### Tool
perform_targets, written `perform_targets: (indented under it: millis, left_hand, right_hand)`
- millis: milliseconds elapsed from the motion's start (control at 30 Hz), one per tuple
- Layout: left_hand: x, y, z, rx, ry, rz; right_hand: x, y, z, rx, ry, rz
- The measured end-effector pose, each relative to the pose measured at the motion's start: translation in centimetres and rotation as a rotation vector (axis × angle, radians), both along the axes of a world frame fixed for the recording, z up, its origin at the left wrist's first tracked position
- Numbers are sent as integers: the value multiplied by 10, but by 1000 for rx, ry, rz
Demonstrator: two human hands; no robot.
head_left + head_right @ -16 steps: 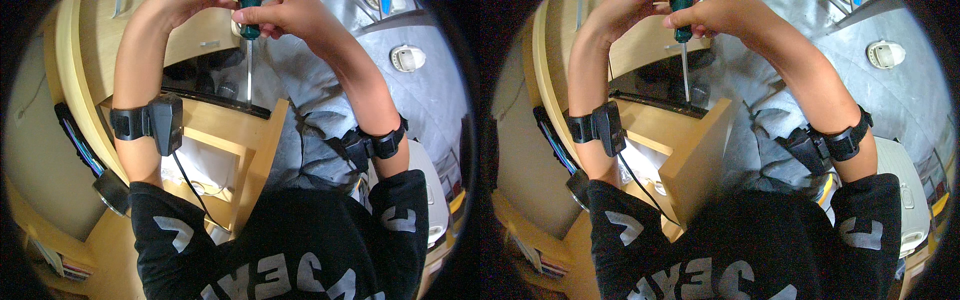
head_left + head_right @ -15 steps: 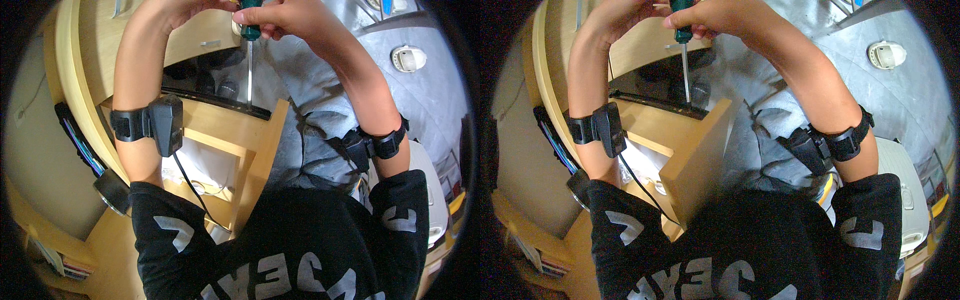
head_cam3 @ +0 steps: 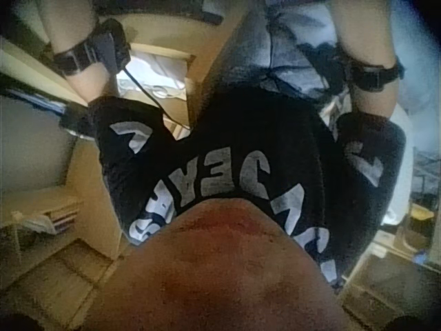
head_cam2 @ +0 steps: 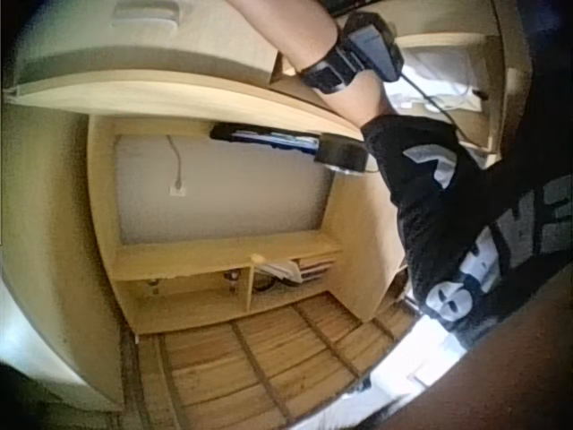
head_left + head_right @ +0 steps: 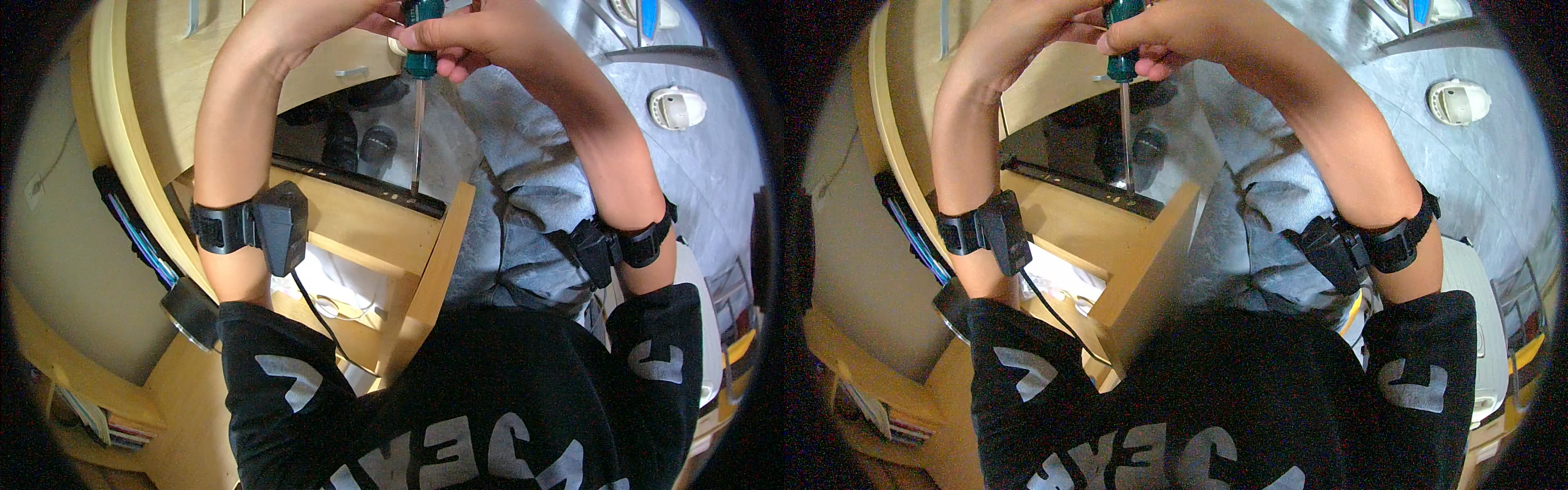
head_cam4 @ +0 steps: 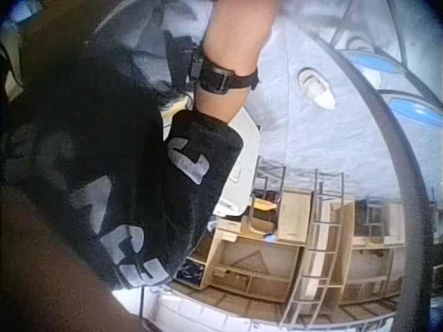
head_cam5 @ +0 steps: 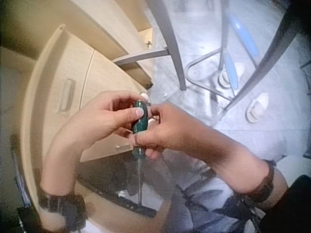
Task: The person unscrews and removes a metal handle from a wooden drawer using a screwdriver and then wipes the interior of the drawer with a cloth.
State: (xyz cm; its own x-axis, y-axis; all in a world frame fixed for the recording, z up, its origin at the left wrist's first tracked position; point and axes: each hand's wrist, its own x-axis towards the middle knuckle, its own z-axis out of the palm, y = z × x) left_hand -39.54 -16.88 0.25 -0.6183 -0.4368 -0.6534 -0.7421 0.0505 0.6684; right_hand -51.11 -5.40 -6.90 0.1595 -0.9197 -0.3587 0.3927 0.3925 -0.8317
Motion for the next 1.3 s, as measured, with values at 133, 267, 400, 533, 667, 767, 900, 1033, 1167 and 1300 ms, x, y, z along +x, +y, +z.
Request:
perform_targets:
  millis: [133,267,400,533,667,767,900,1033,1167,1300]
  left_hand:
    - [-3,-5,-6,92,23,-19]
    - [-8,-1,-2,97,32,-42]
    - [-4,2,2,88,8,-43]
    - [-2,-1,-2,90,-14,-49]
    - [-4,-2,-2,97,-12,-84]
    - [-1,-3,-5,116,-12,-82]
    - [-3,0,-1,79,-24,-68]
    - [-4,2,1,88,-43,-32]
    - [-5,4,1,113,-39,-70]
    - [-4,8,3,161,-35,-66]
  right_hand:
    - [-1,0,-9,-35,-59,-18]
    - [-3,1,-1,-16,-11,-4]
    - [-1,1,-2,-34,17,45]
    - [-2,1,0,-9,1,64]
    - [-2,0,-10,-16,-47,51]
    - [-4,1,0,-6,-33,74]
    - [-2,0,-8,-16,-35,106]
    - [-5,3,-4,28,-118,91]
    - [-5,3,-13,-66,-77,108]
    - [-3,7,-5,-88,-66,86]
